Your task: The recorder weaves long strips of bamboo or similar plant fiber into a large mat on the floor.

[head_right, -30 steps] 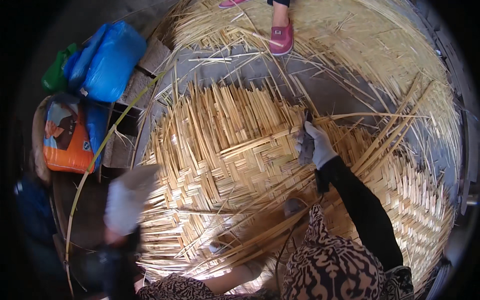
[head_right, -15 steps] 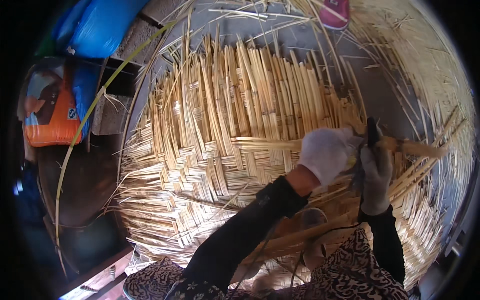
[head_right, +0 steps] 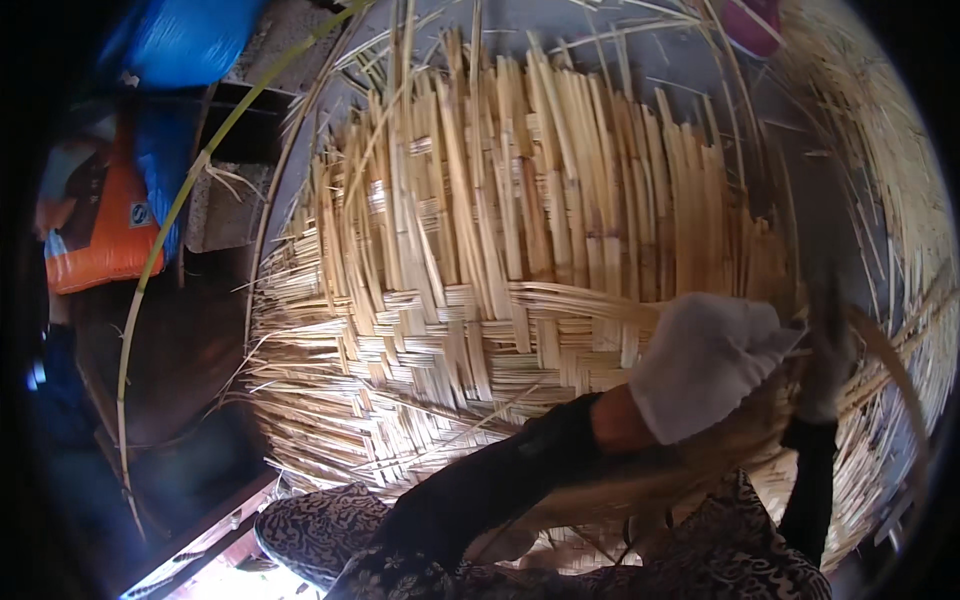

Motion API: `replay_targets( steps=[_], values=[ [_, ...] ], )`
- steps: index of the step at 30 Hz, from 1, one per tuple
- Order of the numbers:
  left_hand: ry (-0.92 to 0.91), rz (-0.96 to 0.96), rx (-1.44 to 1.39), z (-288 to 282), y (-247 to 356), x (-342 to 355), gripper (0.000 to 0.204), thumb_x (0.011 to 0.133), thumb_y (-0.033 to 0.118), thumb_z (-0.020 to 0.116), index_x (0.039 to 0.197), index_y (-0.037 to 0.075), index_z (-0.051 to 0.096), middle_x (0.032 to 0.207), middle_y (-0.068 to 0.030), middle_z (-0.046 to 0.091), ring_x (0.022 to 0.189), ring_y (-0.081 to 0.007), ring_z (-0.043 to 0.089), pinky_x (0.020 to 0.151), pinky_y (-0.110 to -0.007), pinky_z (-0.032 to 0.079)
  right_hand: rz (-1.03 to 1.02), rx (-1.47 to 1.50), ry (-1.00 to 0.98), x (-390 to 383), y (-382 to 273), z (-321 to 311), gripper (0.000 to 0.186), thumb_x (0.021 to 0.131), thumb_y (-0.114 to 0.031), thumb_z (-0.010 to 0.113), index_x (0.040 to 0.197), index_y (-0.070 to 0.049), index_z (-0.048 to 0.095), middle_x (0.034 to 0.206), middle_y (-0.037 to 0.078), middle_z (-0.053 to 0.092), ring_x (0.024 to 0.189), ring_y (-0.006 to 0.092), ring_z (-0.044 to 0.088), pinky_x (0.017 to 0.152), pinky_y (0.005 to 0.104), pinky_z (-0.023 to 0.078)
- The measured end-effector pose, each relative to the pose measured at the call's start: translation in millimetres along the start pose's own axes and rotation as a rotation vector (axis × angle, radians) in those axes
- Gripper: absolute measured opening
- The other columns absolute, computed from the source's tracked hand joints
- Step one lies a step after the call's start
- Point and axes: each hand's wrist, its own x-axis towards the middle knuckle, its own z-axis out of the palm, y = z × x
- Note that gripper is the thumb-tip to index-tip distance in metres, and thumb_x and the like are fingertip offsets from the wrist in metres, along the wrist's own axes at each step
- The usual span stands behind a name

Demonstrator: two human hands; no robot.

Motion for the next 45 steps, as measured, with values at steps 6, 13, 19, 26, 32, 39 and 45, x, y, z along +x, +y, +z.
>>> replay_targets(
  steps=[6, 13, 19, 26, 32, 39, 45],
  values=[
    [0.447, 0.190, 0.807, -38, -59, -29, 0.035, 0.082, 0.029, 0.051, 0.105, 0.004, 0.046, 0.108, -0.0137, 0.045, 0.094, -0.0211, 0.049, 0.077, -0.034, 0.044, 0.871, 1.309, 0.044, -43, -95, 46, 0.046, 0.080, -0.009, 0.055, 0.123, -0.010, 0.039, 0.079, -0.001, 0.052, 0.062, 0.0066, 0.051, 0.049, 0.0172, 0.044],
    [0.580, -0.383, 1.027, -136, -130, -146, 0.036, 0.064, -0.001, 0.062, 0.093, 0.021, 0.063, 0.123, -0.0113, 0.034, 0.116, -0.0309, 0.032, 0.092, -0.037, 0.039, 0.961, 1.548, -0.093, -78, -28, 17, 0.016, 0.084, -0.022, 0.053, 0.094, -0.009, 0.052, 0.075, 0.003, 0.055, 0.063, 0.0115, 0.055, 0.048, 0.0234, 0.046],
    [0.348, -0.515, 0.921, -137, -132, -160, 0.035, 0.075, 0.026, 0.062, 0.110, 0.028, 0.056, 0.135, -0.0210, 0.020, 0.122, -0.0386, 0.026, 0.099, -0.046, 0.026, 0.757, 1.547, 0.107, -79, -15, -30, 0.021, 0.088, -0.020, 0.047, 0.104, -0.008, 0.050, 0.080, 0.002, 0.056, 0.073, 0.0108, 0.057, 0.058, 0.0247, 0.051],
    [0.333, -0.473, 0.853, -144, -127, -166, 0.033, 0.071, 0.020, 0.068, 0.103, 0.024, 0.062, 0.135, -0.0141, 0.021, 0.119, -0.0310, 0.033, 0.097, -0.037, 0.035, 0.794, 2.204, -0.993, -107, -107, 88, 0.048, 0.081, -0.021, 0.058, 0.125, -0.013, 0.041, 0.078, 0.002, 0.058, 0.070, 0.0121, 0.056, 0.060, 0.0255, 0.048],
    [0.313, -0.589, 0.975, -135, -124, -159, 0.037, 0.072, 0.023, 0.063, 0.106, 0.036, 0.057, 0.134, -0.0138, 0.027, 0.110, -0.0353, 0.037, 0.095, -0.039, 0.035, 0.604, 0.899, -0.973, -39, -116, 47, 0.046, 0.081, -0.029, 0.059, 0.118, -0.005, 0.046, 0.090, 0.008, 0.059, 0.086, 0.0208, 0.059, 0.078, 0.0336, 0.048],
    [0.066, -0.331, 1.251, -107, -92, -105, 0.051, 0.080, 0.009, 0.051, 0.125, 0.032, 0.039, 0.136, -0.0144, 0.027, 0.120, -0.0300, 0.036, 0.093, -0.041, 0.040, 0.965, 1.357, -0.107, -1, -104, 89, 0.036, 0.086, -0.024, 0.052, 0.113, -0.003, 0.043, 0.089, 0.005, 0.056, 0.086, 0.0190, 0.057, 0.079, 0.0368, 0.048],
    [-0.264, -0.364, 0.964, -86, -69, -53, 0.034, 0.074, 0.033, 0.061, 0.102, 0.014, 0.059, 0.100, -0.0109, 0.058, 0.100, -0.0240, 0.052, 0.076, -0.035, 0.048, 0.888, 1.472, -0.047, 1, -87, 97, 0.026, 0.085, -0.023, 0.054, 0.104, -0.005, 0.050, 0.094, 0.006, 0.057, 0.085, 0.0178, 0.058, 0.078, 0.0372, 0.048]
  ],
)
